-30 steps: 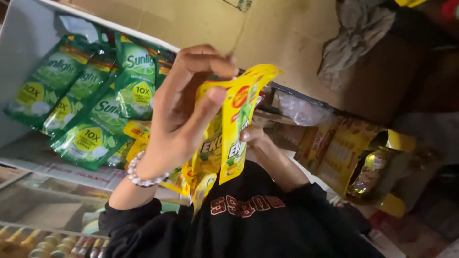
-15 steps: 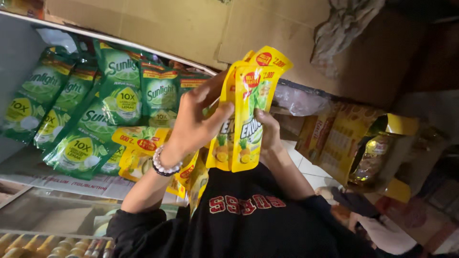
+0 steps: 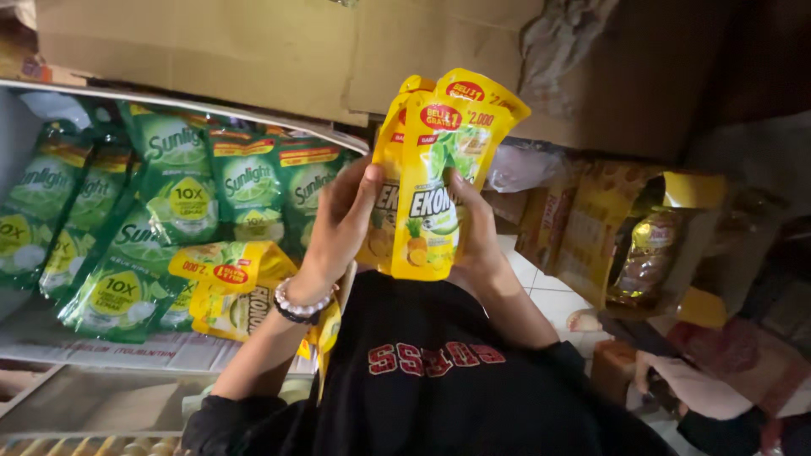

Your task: The person repeatedly wipes yellow detergent packets with a cloth, then places them on a shelf. The person handles the packets one at a time, wiping each surface before stacking them.

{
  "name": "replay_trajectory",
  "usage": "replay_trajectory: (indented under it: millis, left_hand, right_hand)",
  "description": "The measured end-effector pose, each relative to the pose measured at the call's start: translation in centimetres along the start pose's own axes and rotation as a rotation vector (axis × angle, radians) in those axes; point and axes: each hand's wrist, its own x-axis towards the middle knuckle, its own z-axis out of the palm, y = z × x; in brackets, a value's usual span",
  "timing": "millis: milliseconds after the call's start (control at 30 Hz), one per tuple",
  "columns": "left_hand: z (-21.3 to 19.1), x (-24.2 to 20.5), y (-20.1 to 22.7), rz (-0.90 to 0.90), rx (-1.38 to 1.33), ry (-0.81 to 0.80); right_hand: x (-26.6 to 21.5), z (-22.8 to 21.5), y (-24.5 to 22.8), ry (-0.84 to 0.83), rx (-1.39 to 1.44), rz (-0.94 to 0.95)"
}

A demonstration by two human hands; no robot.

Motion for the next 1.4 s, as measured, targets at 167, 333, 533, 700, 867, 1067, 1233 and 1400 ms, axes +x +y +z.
replay_trajectory:
  millis: [167,333,533,700,867,1067,1233,1400]
  left_hand:
    - [1.7,0.5,0.3,-0.148,-0.016,-0.183]
    - [4.3,1.3,1.0,-0.1,0.198,-0.384]
    - [6.8,5.2,-2.6,-0.148,0.018,-0.437]
    - [9.3,8.4,-7.4,-0.275,-0.158,-0.15]
    - [12.1,12.9,-13.3,-0.247,-0.145,0.146]
    - [13.5,19.8,-21.0,-0.075,-0.135,0.406]
    - [11.9,21.6,-26.1,-0.097,-0.006,0.584]
    - [9.5,21.2,-27.2,0.052,0.127,0.433]
  right_hand:
    - [1.0,-2.1,-1.9,0.004,-0.026,-0.098]
    - [1.6,-4.5,-3.9,0.123,-0.042,-0.231]
    - [3.5,-6.2,-6.9,0.209,-0.001,-0.31]
    - [5.4,-7.5,-9.6,0.275,-0.124,-0.392]
    - [9.2,-10.0,-11.5,0.281,-0.352,-0.474]
    - [18.2,-14.7,-13.8,0.39,-0.392,-0.618]
    - [23.6,-19.8,-13.1,0.453,-0.628,-0.598]
    - [25.9,-22.3,-12.8,0.189,-0.852,-0.836]
